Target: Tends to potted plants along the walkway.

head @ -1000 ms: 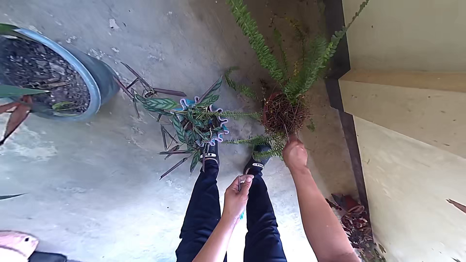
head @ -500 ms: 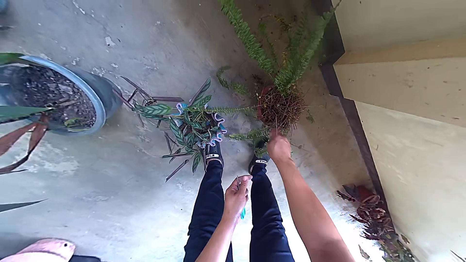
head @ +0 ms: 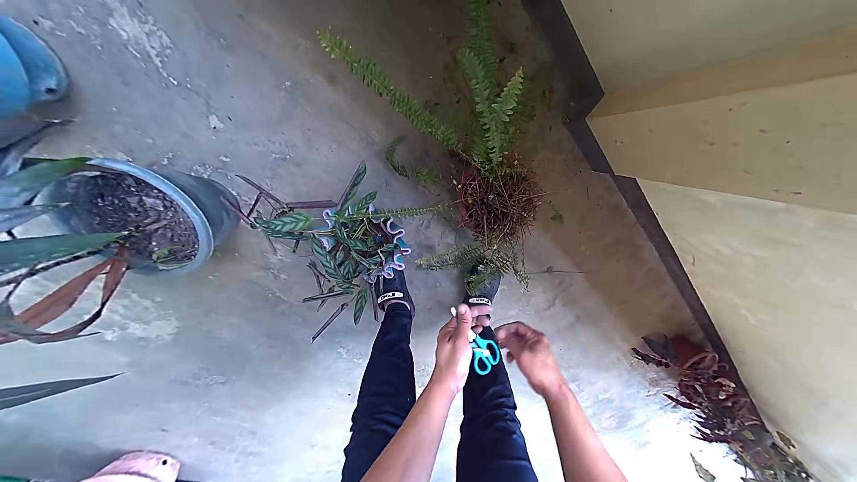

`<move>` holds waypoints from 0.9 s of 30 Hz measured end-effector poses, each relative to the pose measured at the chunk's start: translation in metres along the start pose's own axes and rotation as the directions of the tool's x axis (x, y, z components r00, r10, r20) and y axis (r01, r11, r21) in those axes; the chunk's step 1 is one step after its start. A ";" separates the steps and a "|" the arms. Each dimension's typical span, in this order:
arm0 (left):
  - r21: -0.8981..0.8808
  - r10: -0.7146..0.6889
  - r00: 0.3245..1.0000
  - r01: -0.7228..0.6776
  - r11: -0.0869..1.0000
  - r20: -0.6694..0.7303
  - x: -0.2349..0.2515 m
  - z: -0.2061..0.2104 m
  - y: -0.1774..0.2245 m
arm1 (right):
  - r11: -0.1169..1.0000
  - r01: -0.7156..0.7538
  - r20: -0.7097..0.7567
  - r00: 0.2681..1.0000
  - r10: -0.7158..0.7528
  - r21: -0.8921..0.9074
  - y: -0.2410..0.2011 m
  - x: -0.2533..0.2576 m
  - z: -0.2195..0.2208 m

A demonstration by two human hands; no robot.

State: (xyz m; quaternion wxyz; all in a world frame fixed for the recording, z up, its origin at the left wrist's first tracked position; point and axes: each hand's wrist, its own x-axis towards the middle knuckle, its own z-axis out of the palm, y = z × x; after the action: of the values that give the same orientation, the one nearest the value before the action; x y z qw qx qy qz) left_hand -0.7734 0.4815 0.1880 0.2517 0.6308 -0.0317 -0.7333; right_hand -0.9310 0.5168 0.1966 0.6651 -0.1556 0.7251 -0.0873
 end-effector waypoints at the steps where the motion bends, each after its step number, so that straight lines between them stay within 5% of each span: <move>1: 0.025 0.005 1.000 -0.005 1.000 0.021 0.003 0.006 0.003 | 0.979 -0.029 0.086 0.996 0.012 0.201 -0.002 -0.004 0.011; 5: 0.048 0.017 0.997 -0.021 0.999 0.081 0.014 0.024 0.010 | 0.688 -0.173 0.212 0.977 0.029 0.705 -0.005 -0.016 0.025; 9: 0.158 0.016 0.965 -0.059 0.986 0.261 0.021 0.038 0.004 | 0.559 -0.177 0.239 0.970 -0.040 0.810 0.008 -0.016 0.005; 14: 0.129 0.035 0.975 -0.064 0.990 0.218 0.026 0.051 -0.018 | 0.720 -0.045 0.204 0.970 -0.136 0.692 0.021 0.010 -0.038; 16: 0.038 0.067 0.993 -0.071 0.997 0.100 0.021 0.046 -0.024 | 0.830 -0.025 -0.004 0.999 0.032 0.558 0.012 0.039 -0.055; 20: -0.057 0.045 0.998 -0.047 0.997 -0.049 -0.002 0.018 -0.028 | 0.910 -0.119 -0.319 0.912 0.258 0.398 0.006 0.135 -0.073; 27: -0.087 0.030 0.986 -0.045 0.995 -0.167 -0.040 -0.052 -0.022 | 0.939 -0.110 -0.318 0.922 0.218 0.326 -0.037 0.230 -0.037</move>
State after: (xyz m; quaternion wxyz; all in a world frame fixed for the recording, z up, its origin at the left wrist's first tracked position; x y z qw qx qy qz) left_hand -0.7286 0.5315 0.2059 0.2954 0.6767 0.0107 -0.6743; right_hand -0.9789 0.4002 -0.0026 0.5464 0.0279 0.8203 -0.1666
